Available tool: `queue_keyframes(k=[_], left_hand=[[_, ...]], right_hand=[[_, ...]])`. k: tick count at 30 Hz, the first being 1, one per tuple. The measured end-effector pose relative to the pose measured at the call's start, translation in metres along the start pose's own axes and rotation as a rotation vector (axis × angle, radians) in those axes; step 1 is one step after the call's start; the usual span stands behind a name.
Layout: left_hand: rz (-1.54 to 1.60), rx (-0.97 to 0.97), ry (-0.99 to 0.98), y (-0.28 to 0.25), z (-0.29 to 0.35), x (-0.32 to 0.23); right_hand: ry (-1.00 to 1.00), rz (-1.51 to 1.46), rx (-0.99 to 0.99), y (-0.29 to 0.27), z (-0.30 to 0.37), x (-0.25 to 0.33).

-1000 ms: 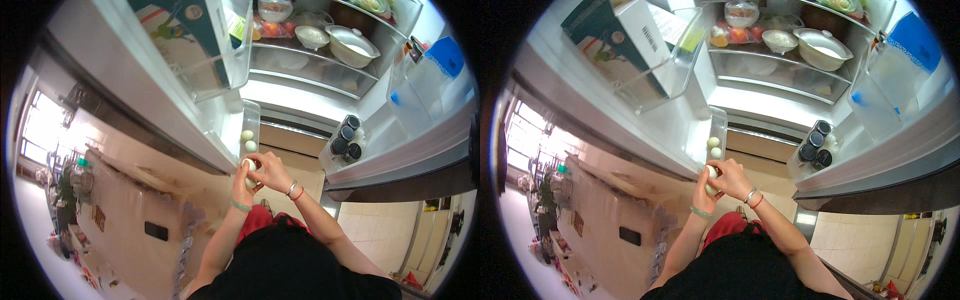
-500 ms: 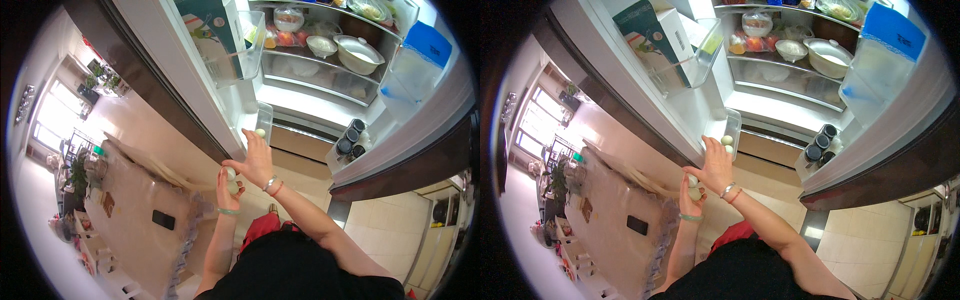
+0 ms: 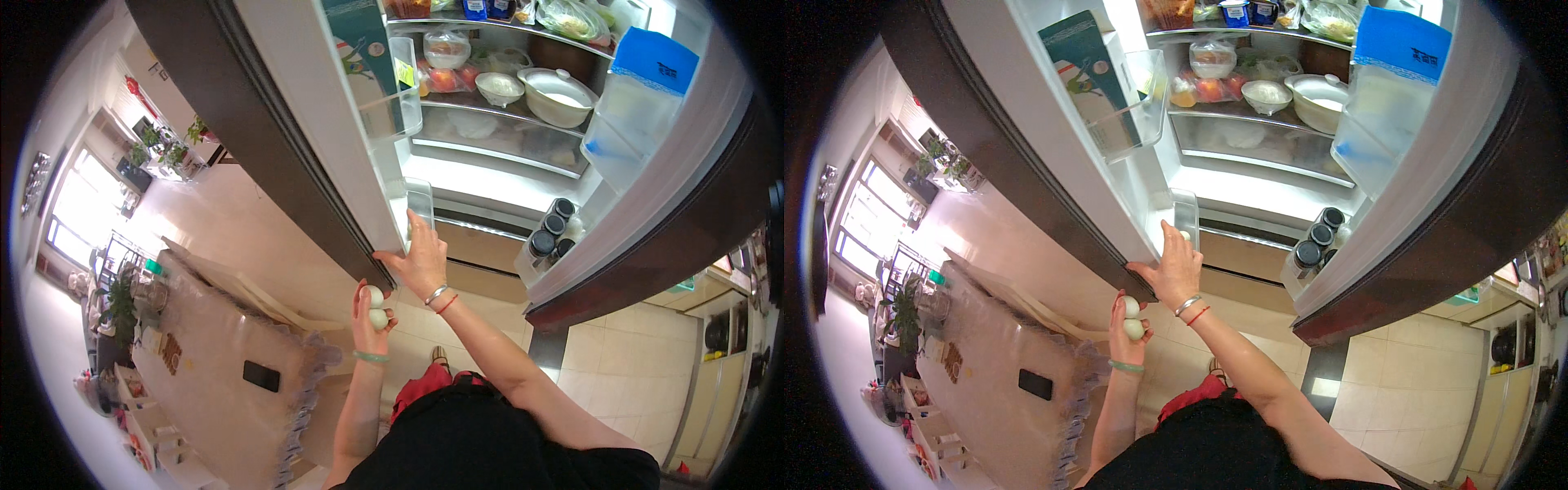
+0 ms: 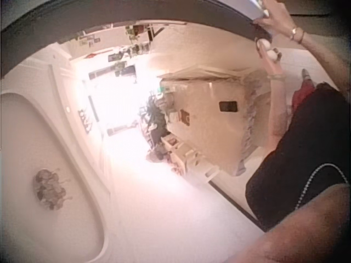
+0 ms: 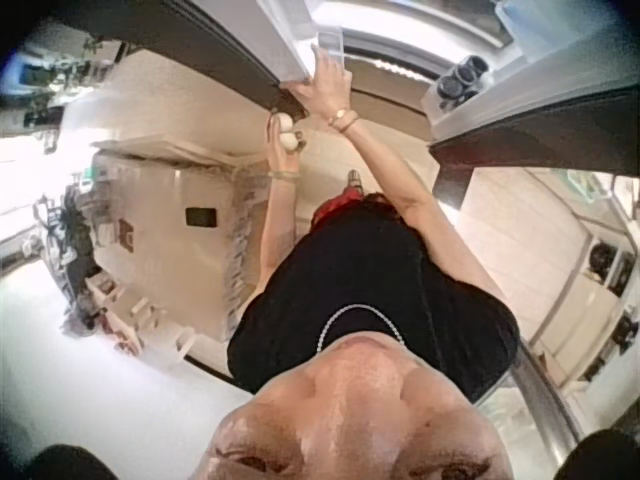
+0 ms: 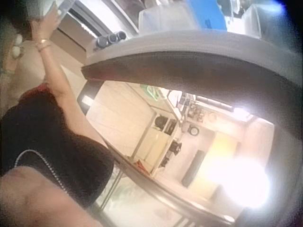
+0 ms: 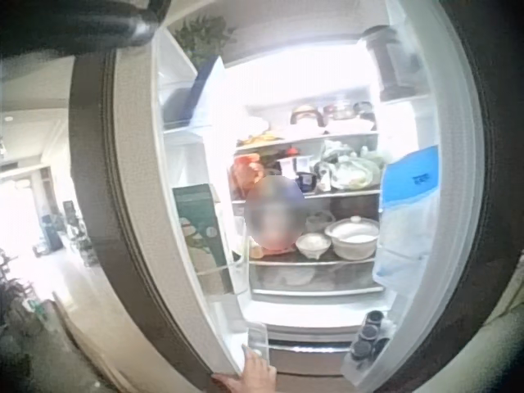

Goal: The person retrieves eggs from the refrigerator and places them into a wok containing corn cobs on the stove. They then clean a knife and a cutting board with a cloth, rinse a green bowl in the sink, and finally place pieces of dried fungus into the bowl.

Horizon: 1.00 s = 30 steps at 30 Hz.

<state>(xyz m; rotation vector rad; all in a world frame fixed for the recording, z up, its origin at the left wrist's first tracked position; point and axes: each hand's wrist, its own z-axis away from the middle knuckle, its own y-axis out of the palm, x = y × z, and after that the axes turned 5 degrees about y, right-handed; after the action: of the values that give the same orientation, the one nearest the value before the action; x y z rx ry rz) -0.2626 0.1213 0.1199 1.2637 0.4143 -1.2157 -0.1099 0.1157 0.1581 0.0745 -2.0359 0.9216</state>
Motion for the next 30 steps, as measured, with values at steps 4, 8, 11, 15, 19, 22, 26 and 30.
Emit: queue_keyframes(k=[4, 8, 11, 15, 19, 22, 26, 30], left_hand=[[-0.004, -0.002, -0.035, 0.012, 0.002, 0.014], [-0.033, -0.017, -0.055, 0.020, -0.001, 0.029], [-0.039, 0.056, -0.093, 0.034, -0.008, 0.040], [-0.085, 0.145, -0.132, 0.050, -0.018, 0.049], [-0.114, 0.244, -0.174, 0.072, -0.026, 0.061], [-0.160, 0.295, -0.191, 0.083, -0.030, 0.066], [-0.236, 0.331, -0.207, 0.087, -0.041, 0.061], [-0.248, 0.392, -0.241, 0.104, -0.066, 0.068]], right_hand=[[0.184, -0.346, 0.029, -0.006, 0.021, -0.065], [0.892, -0.799, 0.267, -0.024, 0.098, -0.162], [1.382, -1.279, -0.109, -0.049, 0.189, -0.280], [1.343, -1.515, -0.621, -0.097, 0.230, -0.362], [0.827, -1.422, -0.415, -0.122, 0.204, -0.390], [0.721, -1.368, -0.593, -0.114, 0.174, -0.375], [0.758, -1.552, -0.521, -0.115, 0.163, -0.326], [0.532, -1.117, -0.273, -0.113, 0.157, -0.326]])
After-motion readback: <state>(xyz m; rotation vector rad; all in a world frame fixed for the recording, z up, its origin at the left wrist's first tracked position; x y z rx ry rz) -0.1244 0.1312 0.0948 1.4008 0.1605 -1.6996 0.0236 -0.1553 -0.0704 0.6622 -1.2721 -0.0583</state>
